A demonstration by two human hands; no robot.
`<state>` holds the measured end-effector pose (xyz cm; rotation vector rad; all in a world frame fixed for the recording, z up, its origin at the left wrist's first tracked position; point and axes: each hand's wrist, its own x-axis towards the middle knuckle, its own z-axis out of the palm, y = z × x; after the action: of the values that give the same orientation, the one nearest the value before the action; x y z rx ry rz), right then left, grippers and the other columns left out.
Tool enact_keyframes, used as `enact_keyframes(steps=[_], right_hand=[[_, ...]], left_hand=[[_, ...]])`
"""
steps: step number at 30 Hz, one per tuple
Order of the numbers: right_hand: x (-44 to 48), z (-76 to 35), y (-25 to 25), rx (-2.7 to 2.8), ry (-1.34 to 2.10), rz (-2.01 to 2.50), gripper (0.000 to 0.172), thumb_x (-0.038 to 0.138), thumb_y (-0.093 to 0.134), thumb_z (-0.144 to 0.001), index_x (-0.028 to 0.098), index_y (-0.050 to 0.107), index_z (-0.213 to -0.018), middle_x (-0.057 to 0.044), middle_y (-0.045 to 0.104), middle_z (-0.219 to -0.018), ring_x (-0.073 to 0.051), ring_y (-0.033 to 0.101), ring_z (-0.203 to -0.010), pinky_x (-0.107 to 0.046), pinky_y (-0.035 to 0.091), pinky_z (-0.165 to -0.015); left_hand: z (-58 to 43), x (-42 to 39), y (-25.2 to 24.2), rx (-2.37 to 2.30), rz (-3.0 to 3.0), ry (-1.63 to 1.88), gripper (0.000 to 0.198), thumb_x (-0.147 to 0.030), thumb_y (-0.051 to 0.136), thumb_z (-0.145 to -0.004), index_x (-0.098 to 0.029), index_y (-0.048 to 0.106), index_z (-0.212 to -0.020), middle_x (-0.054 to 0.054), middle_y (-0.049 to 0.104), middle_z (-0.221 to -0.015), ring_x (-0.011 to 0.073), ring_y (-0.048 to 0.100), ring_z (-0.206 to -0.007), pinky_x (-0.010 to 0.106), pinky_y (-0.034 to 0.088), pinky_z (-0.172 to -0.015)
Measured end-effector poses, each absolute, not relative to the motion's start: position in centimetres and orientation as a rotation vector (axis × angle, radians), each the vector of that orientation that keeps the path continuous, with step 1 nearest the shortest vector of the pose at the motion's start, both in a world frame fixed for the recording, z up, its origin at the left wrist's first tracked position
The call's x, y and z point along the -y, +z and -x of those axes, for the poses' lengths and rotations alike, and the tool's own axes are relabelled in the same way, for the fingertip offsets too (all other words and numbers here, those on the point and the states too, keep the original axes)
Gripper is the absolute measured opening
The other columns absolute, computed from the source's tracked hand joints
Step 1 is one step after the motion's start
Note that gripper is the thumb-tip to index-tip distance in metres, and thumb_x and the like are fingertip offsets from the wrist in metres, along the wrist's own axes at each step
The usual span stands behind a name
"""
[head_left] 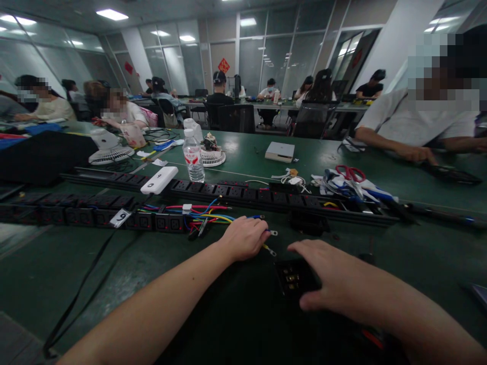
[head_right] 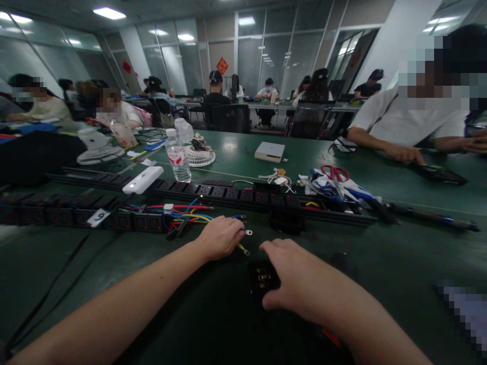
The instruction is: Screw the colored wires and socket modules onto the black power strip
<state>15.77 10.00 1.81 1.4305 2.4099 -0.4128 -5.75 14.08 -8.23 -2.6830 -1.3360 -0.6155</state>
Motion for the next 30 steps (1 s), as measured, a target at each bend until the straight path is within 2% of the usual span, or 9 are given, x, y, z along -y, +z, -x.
enact_keyframes(steps=[1, 3, 5, 7, 10, 12, 16, 22, 30], right_hand=[[-9.6, -15.4, 1.5, -2.403, -0.43, -1.404, 0.092, 0.042, 0.087, -0.058, 0.021, 0.046, -0.138, -0.007, 0.049, -0.138, -0.025, 0.048, -0.122, -0.035, 0.04, -0.105], [-9.1, -14.9, 0.7, -2.394, -0.404, -1.389, 0.094, 0.028, 0.09, -0.053, 0.013, 0.049, -0.136, -0.014, 0.049, -0.135, -0.031, 0.047, -0.121, -0.04, 0.041, -0.103], [-9.2, -14.5, 0.0, -2.412, -0.347, -1.39, 0.076, 0.014, 0.084, -0.059, 0.009, 0.054, -0.129, -0.016, 0.056, -0.126, -0.032, 0.051, -0.116, -0.043, 0.042, -0.1], [-9.5, -14.2, -0.2, -2.429, -0.308, -1.401, 0.055, 0.008, 0.075, -0.066, 0.009, 0.06, -0.118, -0.015, 0.061, -0.114, -0.029, 0.057, -0.105, -0.042, 0.046, -0.094], [-9.9, -14.0, 0.2, -2.425, -0.281, -1.464, 0.039, 0.015, 0.074, -0.069, 0.012, 0.061, -0.106, -0.011, 0.065, -0.101, -0.027, 0.061, -0.092, -0.04, 0.05, -0.082], [-10.0, -13.9, 0.6, -2.413, -0.243, -1.536, 0.036, 0.023, 0.075, -0.071, 0.013, 0.06, -0.102, -0.011, 0.065, -0.098, -0.027, 0.062, -0.091, -0.04, 0.05, -0.08], [-10.1, -13.5, 0.7, -2.384, -0.153, -1.668, 0.039, 0.034, 0.074, -0.074, 0.014, 0.056, -0.103, -0.012, 0.063, -0.095, -0.027, 0.061, -0.089, -0.037, 0.05, -0.077], [-10.4, -13.5, 0.0, -2.296, -0.058, -1.738, 0.044, 0.035, 0.075, -0.075, 0.012, 0.054, -0.107, -0.008, 0.061, -0.091, -0.022, 0.06, -0.081, -0.035, 0.05, -0.071], [-10.5, -13.6, -0.4, -2.259, -0.04, -1.699, 0.047, 0.036, 0.076, -0.073, 0.015, 0.055, -0.109, -0.004, 0.06, -0.091, -0.02, 0.059, -0.082, -0.035, 0.051, -0.073]], left_hand=[[5.7, -14.1, -8.2, 1.334, 2.68, -0.625, 0.022, -0.031, 0.035, -0.099, -0.018, 0.053, -0.095, 0.004, 0.066, -0.09, 0.0185, 0.061, -0.083, 0.032, 0.037, -0.07], [5.7, -14.1, -8.3, 1.331, 2.675, -0.627, 0.022, -0.031, 0.036, -0.099, -0.018, 0.053, -0.094, 0.004, 0.065, -0.09, 0.0185, 0.061, -0.083, 0.032, 0.037, -0.07], [5.7, -14.1, -8.4, 1.33, 2.675, -0.617, 0.022, -0.031, 0.036, -0.099, -0.018, 0.053, -0.093, 0.004, 0.066, -0.09, 0.0185, 0.061, -0.083, 0.032, 0.037, -0.07], [5.7, -14.1, -8.4, 1.328, 2.671, -0.616, 0.022, -0.031, 0.036, -0.099, -0.018, 0.053, -0.093, 0.004, 0.066, -0.089, 0.0185, 0.061, -0.082, 0.032, 0.037, -0.07], [5.7, -14.2, -8.4, 1.317, 2.663, -0.616, 0.021, -0.031, 0.037, -0.098, -0.018, 0.053, -0.093, 0.003, 0.066, -0.088, 0.0184, 0.061, -0.081, 0.032, 0.036, -0.069], [5.8, -14.2, -8.4, 1.304, 2.657, -0.601, 0.022, -0.032, 0.037, -0.099, -0.019, 0.052, -0.091, 0.003, 0.067, -0.087, 0.0182, 0.061, -0.079, 0.032, 0.036, -0.067], [5.8, -14.2, -8.2, 1.288, 2.64, -0.559, 0.023, -0.033, 0.037, -0.098, -0.019, 0.052, -0.089, 0.003, 0.066, -0.084, 0.018, 0.061, -0.076, 0.031, 0.035, -0.066], [5.7, -14.1, -7.9, 1.291, 2.662, -0.488, 0.023, -0.034, 0.039, -0.097, -0.018, 0.052, -0.087, 0.004, 0.066, -0.082, 0.0192, 0.062, -0.076, 0.031, 0.035, -0.068], [5.7, -14.5, -8.2, 1.265, 2.712, -0.332, 0.024, -0.035, 0.039, -0.097, -0.018, 0.053, -0.089, 0.005, 0.068, -0.08, 0.0198, 0.064, -0.075, 0.033, 0.035, -0.069]])
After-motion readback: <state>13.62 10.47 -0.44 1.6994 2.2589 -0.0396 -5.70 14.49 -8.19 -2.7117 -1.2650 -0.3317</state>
